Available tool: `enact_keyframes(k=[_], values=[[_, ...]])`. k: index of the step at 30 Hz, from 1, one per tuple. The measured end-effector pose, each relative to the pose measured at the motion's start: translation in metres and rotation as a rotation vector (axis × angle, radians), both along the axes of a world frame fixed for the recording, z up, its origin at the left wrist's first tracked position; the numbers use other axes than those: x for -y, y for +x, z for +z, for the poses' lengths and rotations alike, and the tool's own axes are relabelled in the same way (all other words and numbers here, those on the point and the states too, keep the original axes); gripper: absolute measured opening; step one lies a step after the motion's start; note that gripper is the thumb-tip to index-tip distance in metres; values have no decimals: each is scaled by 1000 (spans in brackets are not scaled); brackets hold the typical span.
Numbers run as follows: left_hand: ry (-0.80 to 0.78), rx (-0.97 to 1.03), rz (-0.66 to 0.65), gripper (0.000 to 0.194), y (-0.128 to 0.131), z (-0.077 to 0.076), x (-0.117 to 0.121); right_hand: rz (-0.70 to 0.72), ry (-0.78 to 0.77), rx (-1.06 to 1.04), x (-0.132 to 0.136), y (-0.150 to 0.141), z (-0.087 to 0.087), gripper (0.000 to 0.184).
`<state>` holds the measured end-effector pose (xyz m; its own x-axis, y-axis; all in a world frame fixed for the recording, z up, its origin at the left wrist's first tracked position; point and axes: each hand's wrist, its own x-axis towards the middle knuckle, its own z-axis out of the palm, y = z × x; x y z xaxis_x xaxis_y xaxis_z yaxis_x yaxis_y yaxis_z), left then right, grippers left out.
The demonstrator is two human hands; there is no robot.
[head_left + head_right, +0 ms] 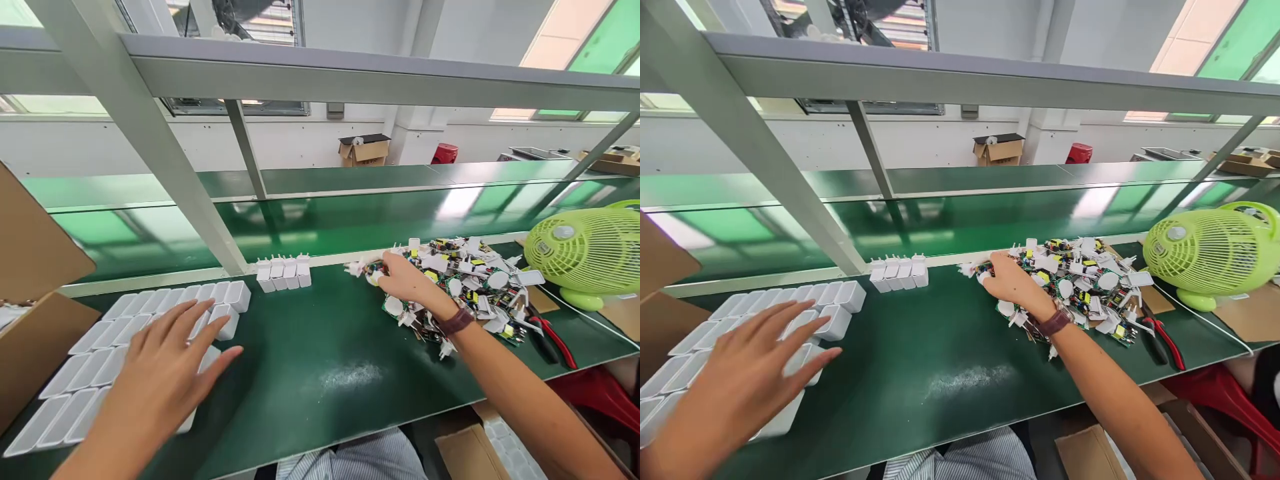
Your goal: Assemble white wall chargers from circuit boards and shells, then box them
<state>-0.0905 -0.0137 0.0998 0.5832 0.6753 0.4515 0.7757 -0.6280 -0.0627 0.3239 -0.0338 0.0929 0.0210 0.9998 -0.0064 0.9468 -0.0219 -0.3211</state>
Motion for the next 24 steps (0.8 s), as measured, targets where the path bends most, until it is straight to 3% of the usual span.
enact_keyframes(k=[3,5,8,10,13,15,21,24], values=[[60,-145,53,42,1,-27,-27,191,17,-384,13,-17,-1,42],[49,-200,67,38,2,-38,-37,323,-97,-454,14,-32,-7,45],[-10,-207,50,34,13,-39,-40,460,-273,-436,5,-54,-20,47],[-110,-155,-34,32,29,-37,-36,495,-183,-306,-2,-64,-30,43],[-294,-50,-194,28,57,-41,-25,418,28,59,-5,-78,-42,28],[-368,-7,-253,22,75,-48,-20,372,48,218,-2,-84,-48,20],[-391,165,-322,11,103,-72,-25,359,143,396,-2,-66,-58,38],[-371,280,-353,12,101,-82,-25,306,65,499,2,-46,-56,26]])
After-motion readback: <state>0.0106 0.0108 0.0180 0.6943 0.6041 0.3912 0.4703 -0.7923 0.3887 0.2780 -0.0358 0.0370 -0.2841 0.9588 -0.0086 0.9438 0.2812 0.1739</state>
